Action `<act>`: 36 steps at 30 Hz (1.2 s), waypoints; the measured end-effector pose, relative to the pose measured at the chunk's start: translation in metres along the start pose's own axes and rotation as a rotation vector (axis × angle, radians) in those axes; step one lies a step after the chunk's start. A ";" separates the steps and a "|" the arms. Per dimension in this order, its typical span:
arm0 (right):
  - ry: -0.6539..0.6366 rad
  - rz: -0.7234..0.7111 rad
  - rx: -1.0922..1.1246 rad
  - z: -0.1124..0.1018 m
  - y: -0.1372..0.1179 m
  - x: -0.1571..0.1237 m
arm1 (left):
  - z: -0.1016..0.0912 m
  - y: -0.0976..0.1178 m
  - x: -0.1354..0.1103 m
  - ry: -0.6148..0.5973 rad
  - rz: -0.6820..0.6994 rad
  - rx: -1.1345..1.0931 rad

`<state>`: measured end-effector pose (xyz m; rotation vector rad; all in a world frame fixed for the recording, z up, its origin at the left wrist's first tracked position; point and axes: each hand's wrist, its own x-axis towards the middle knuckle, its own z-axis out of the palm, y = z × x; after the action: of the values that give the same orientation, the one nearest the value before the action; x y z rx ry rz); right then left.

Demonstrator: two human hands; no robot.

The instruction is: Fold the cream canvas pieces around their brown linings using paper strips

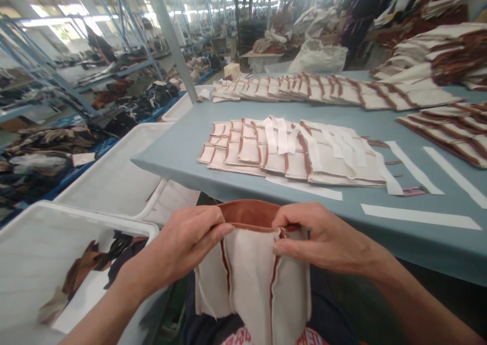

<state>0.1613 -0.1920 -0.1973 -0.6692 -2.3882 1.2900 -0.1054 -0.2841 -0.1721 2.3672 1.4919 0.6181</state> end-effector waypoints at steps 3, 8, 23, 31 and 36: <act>0.000 -0.036 0.084 0.000 -0.013 0.004 | 0.002 -0.014 0.001 0.034 -0.012 -0.053; -0.102 -0.044 0.205 0.006 -0.017 0.016 | 0.017 -0.034 -0.011 0.103 -0.018 -0.120; 0.077 -0.339 -0.327 0.021 -0.030 0.033 | 0.012 0.005 0.006 0.019 0.096 -0.498; 0.081 -0.281 -0.401 0.021 -0.019 0.037 | 0.019 0.000 0.007 -0.109 -0.051 -0.601; 0.029 -0.279 -0.348 0.026 -0.009 0.043 | 0.020 -0.006 0.006 -0.149 -0.148 -0.703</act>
<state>0.1104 -0.1908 -0.2002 -0.4181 -2.5940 0.7565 -0.0977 -0.2759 -0.1913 1.7081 1.1239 0.7556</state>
